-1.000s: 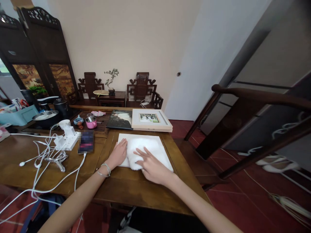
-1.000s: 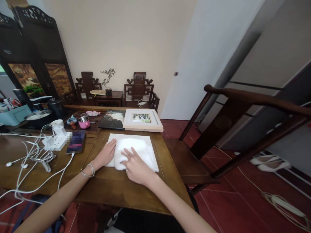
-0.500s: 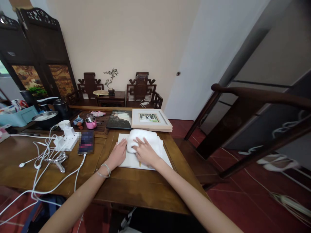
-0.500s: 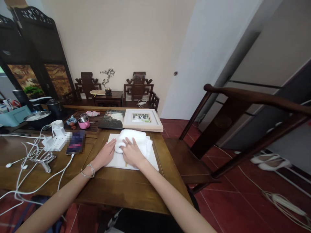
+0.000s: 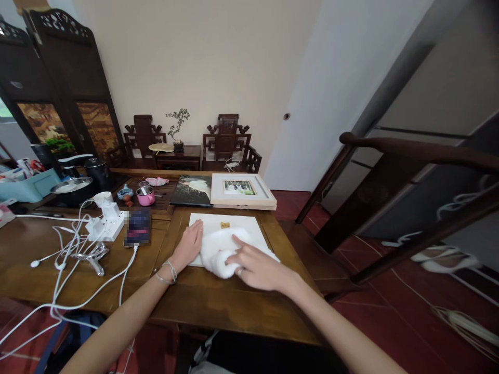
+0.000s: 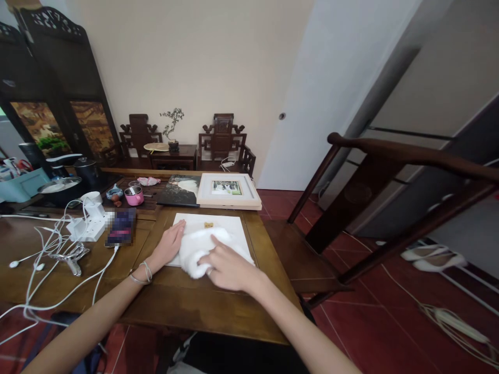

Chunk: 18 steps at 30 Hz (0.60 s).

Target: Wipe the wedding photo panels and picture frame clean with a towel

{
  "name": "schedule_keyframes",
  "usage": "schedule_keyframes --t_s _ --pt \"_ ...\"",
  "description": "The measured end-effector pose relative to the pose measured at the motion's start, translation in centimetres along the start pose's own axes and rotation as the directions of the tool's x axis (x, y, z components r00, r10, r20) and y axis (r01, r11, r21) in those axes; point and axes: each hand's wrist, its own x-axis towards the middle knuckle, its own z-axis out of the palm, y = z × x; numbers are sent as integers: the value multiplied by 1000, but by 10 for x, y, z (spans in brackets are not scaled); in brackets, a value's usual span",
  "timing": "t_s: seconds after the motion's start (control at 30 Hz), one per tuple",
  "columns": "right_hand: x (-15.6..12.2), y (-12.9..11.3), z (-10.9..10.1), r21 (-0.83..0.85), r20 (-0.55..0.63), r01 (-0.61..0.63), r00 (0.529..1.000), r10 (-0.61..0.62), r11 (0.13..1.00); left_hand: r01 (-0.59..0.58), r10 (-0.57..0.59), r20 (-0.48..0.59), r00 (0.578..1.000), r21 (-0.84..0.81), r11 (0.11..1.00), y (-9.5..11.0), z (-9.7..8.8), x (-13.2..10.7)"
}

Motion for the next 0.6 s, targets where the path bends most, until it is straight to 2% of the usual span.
schedule_keyframes --t_s 0.1,0.2,0.27,0.33,0.47,0.53,0.6 --pt "9 34 -3 36 -64 -159 985 161 987 -38 26 106 994 111 993 -1 2 -1" --pt "35 68 -1 112 -126 -287 946 300 951 -72 49 144 988 158 985 -2 1 -1" --pt "57 80 1 139 -147 -318 930 338 938 -90 64 154 986 171 981 -1 0 -1" --pt "82 81 4 153 -156 -313 929 335 937 -92 65 155 986 174 980 0 -1 -1" --pt "121 68 10 183 -151 -275 941 304 944 -109 86 140 986 168 980 1 -3 0" --pt "127 67 12 194 -157 -284 936 315 939 -123 99 141 985 171 978 0 -3 0" --pt "121 73 11 204 -167 -312 923 347 928 -122 96 146 985 184 975 -2 -2 0"
